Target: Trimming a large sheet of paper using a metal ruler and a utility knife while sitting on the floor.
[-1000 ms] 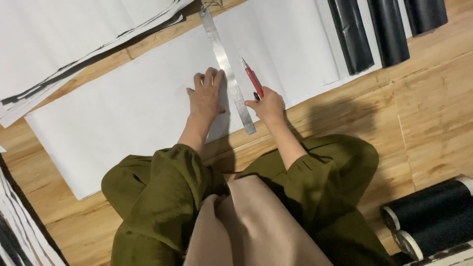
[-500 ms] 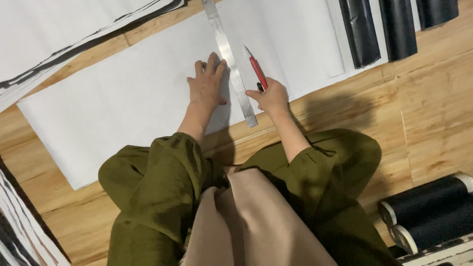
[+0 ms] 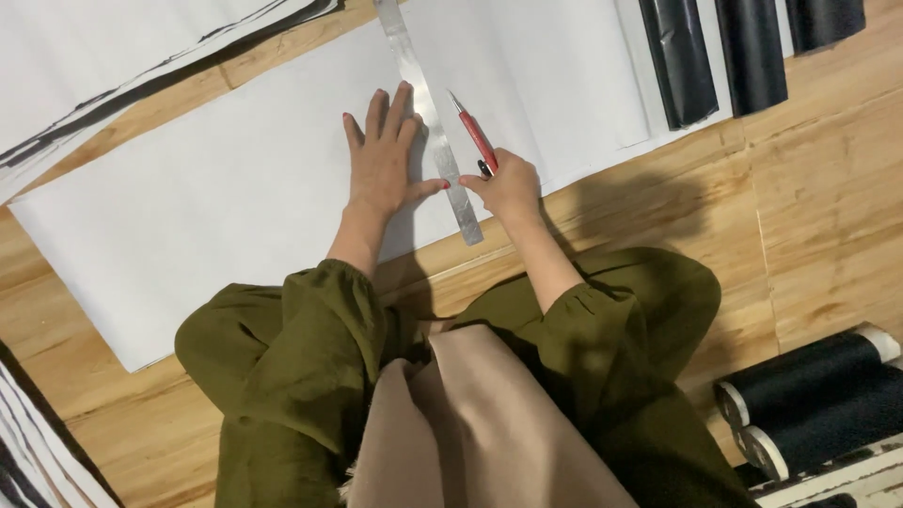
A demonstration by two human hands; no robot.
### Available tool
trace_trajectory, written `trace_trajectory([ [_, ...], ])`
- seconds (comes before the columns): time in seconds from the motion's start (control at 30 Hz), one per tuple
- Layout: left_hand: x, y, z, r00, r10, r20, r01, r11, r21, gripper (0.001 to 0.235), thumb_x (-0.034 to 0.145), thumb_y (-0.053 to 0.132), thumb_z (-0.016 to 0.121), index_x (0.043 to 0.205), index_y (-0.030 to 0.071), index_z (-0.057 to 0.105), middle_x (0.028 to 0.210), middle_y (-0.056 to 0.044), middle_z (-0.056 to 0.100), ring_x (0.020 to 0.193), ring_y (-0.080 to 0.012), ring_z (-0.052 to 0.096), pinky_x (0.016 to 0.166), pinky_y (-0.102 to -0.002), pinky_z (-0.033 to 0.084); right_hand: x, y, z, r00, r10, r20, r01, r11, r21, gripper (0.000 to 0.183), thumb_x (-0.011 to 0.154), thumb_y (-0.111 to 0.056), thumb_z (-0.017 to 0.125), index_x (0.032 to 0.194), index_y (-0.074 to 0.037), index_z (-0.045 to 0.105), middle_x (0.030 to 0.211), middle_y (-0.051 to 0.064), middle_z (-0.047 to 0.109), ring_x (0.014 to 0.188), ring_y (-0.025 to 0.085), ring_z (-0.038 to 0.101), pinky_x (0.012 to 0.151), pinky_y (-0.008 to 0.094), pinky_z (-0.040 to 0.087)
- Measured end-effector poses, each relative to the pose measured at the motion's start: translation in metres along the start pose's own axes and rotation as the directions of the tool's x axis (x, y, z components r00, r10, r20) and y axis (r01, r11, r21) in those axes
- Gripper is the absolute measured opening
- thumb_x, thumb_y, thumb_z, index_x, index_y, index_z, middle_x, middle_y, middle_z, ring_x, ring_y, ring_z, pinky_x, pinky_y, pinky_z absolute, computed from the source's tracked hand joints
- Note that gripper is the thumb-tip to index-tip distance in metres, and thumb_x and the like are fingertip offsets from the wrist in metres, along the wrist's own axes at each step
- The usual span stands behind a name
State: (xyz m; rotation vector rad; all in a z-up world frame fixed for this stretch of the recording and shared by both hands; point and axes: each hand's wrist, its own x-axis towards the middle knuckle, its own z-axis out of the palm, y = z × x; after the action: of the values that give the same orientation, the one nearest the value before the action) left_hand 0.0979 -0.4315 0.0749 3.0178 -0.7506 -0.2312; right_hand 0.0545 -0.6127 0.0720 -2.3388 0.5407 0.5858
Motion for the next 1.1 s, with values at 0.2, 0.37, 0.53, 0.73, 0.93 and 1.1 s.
trace_trajectory([
  [0.2, -0.006, -0.001, -0.003, 0.997, -0.069, -0.022, 0.059, 0.950, -0.305, 0.094, 0.063, 0.087, 0.032, 0.129, 0.020, 0.031, 0.147, 0.003, 0.020, 0.134, -0.0241, 0.015, 0.107, -0.057, -0.003, 0.000, -0.005, -0.007, 1.000, -0.004, 0.009, 0.003, 0.986, 0.169, 0.026, 0.069, -0.019, 0.073, 0.073, -0.002, 0.055, 0.056, 0.007, 0.057, 0.040, 0.015, 0.059, 0.039, 0.022, 0.047],
  [0.37, -0.003, -0.002, 0.003, 0.996, -0.083, -0.042, 0.068, 0.959, -0.276, 0.097, 0.062, 0.085, 0.026, 0.138, 0.026, 0.026, 0.146, 0.006, 0.022, 0.134, -0.0220, 0.014, 0.106, -0.055, -0.009, 0.001, -0.006, -0.009, 1.000, 0.001, 0.025, -0.004, 0.990, 0.140, 0.026, 0.069, -0.021, 0.073, 0.072, -0.003, 0.055, 0.056, 0.008, 0.058, 0.042, 0.017, 0.060, 0.041, 0.024, 0.048],
  [0.53, -0.004, -0.001, 0.004, 0.996, -0.091, -0.023, 0.081, 0.959, -0.273, 0.098, 0.060, 0.086, 0.027, 0.139, 0.028, 0.025, 0.146, 0.007, 0.021, 0.134, -0.0221, 0.013, 0.106, -0.056, -0.007, 0.001, -0.004, -0.008, 0.999, 0.023, 0.034, -0.028, 0.984, 0.176, 0.024, 0.069, -0.019, 0.073, 0.072, -0.003, 0.054, 0.055, 0.007, 0.058, 0.040, 0.015, 0.059, 0.039, 0.021, 0.047],
  [0.73, -0.002, -0.001, 0.007, 0.996, -0.087, -0.024, 0.077, 0.960, -0.269, 0.098, 0.059, 0.086, 0.028, 0.139, 0.030, 0.023, 0.146, 0.007, 0.019, 0.135, -0.0220, 0.011, 0.106, -0.057, -0.007, -0.003, -0.006, -0.011, 0.999, 0.015, 0.033, -0.021, 0.980, 0.198, 0.024, 0.069, -0.018, 0.072, 0.072, -0.003, 0.054, 0.056, 0.009, 0.058, 0.041, 0.015, 0.059, 0.039, 0.021, 0.046],
  [0.93, -0.001, -0.001, 0.007, 0.996, -0.086, -0.026, 0.077, 0.963, -0.258, 0.097, 0.059, 0.087, 0.028, 0.139, 0.031, 0.021, 0.146, 0.008, 0.018, 0.135, -0.0214, 0.011, 0.106, -0.056, -0.007, -0.009, -0.014, -0.018, 0.999, 0.017, 0.041, -0.026, 0.972, 0.235, 0.023, 0.070, -0.017, 0.072, 0.071, -0.002, 0.054, 0.054, 0.009, 0.057, 0.040, 0.015, 0.058, 0.037, 0.021, 0.045],
  [1.1, -0.001, -0.001, 0.005, 0.996, -0.088, -0.011, 0.083, 0.963, -0.255, 0.097, 0.059, 0.087, 0.026, 0.139, 0.031, 0.021, 0.146, 0.007, 0.018, 0.135, -0.0218, 0.010, 0.106, -0.056, -0.007, -0.012, -0.018, -0.020, 0.999, 0.004, 0.041, -0.015, 0.966, 0.259, 0.023, 0.070, -0.016, 0.072, 0.070, -0.002, 0.053, 0.053, 0.008, 0.056, 0.040, 0.014, 0.058, 0.036, 0.020, 0.045],
])
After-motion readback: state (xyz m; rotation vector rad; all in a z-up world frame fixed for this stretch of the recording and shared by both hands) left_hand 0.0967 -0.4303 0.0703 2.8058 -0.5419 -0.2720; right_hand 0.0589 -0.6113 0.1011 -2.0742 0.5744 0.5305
